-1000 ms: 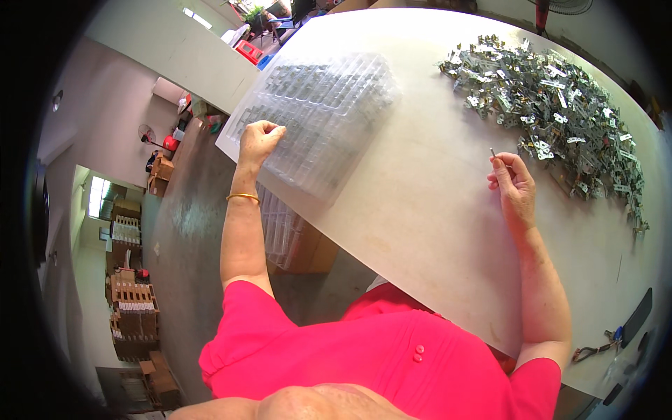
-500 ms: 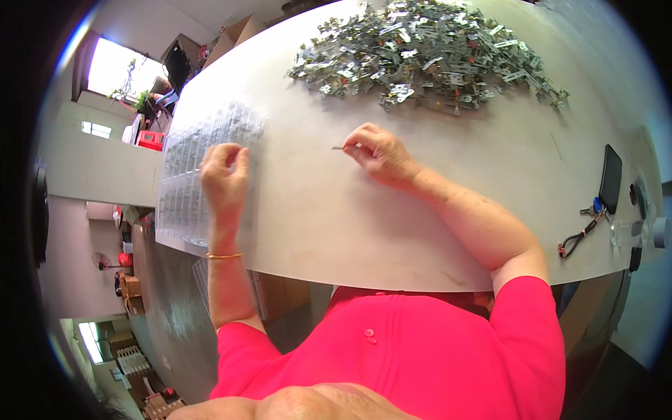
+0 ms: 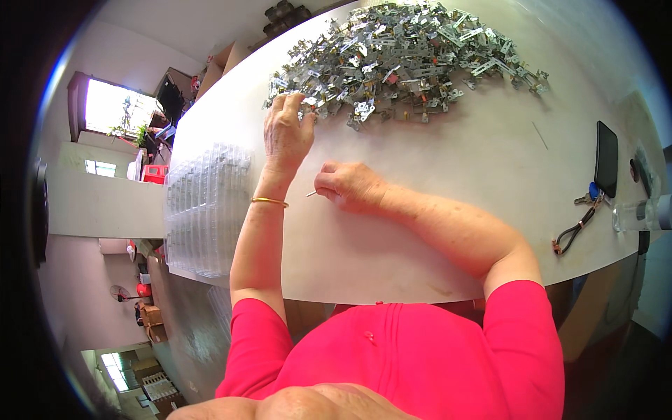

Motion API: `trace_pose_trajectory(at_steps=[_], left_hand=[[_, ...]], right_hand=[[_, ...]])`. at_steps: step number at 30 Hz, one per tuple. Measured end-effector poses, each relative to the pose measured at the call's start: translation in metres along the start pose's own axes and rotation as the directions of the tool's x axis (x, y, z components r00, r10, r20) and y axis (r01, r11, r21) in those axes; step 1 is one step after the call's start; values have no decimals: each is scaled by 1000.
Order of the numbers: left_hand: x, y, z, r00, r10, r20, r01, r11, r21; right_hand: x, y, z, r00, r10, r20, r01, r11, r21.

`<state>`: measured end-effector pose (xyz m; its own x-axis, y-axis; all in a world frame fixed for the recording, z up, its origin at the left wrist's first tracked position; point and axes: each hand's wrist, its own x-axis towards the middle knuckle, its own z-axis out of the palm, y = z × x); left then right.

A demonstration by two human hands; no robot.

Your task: Assembling small metal components and placing them into clear plastic sorted trays.

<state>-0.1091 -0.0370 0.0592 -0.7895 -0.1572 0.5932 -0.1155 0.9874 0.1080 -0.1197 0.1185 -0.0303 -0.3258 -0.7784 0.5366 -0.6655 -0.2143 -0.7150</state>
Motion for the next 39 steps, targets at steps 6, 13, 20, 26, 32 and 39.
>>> trace_pose_trajectory(at_steps=[6,13,20,26,32,39], left_hand=[[16,-17,18,972,219,82,-225,972,71],[22,-24,19,924,374,78,-381,919,102],[5,-19,-9,937,334,101,-342,936,82],[-21,-14,-30,980,176,88,-176,984,-2],[-40,-21,-40,909,-332,251,411,808,-422],[-56,0,-57,995,-66,73,85,950,-300]], right_hand=[[0,-3,-1,1000,10,4,-10,1000,-17],[1,0,1,1000,10,14,-10,1000,-6],[-1,-2,2,999,-19,27,20,999,-37],[-3,-4,2,991,-124,53,125,992,-15],[-2,-9,-1,972,-207,112,212,976,-39],[-3,-8,-1,960,-247,135,255,966,-47]])
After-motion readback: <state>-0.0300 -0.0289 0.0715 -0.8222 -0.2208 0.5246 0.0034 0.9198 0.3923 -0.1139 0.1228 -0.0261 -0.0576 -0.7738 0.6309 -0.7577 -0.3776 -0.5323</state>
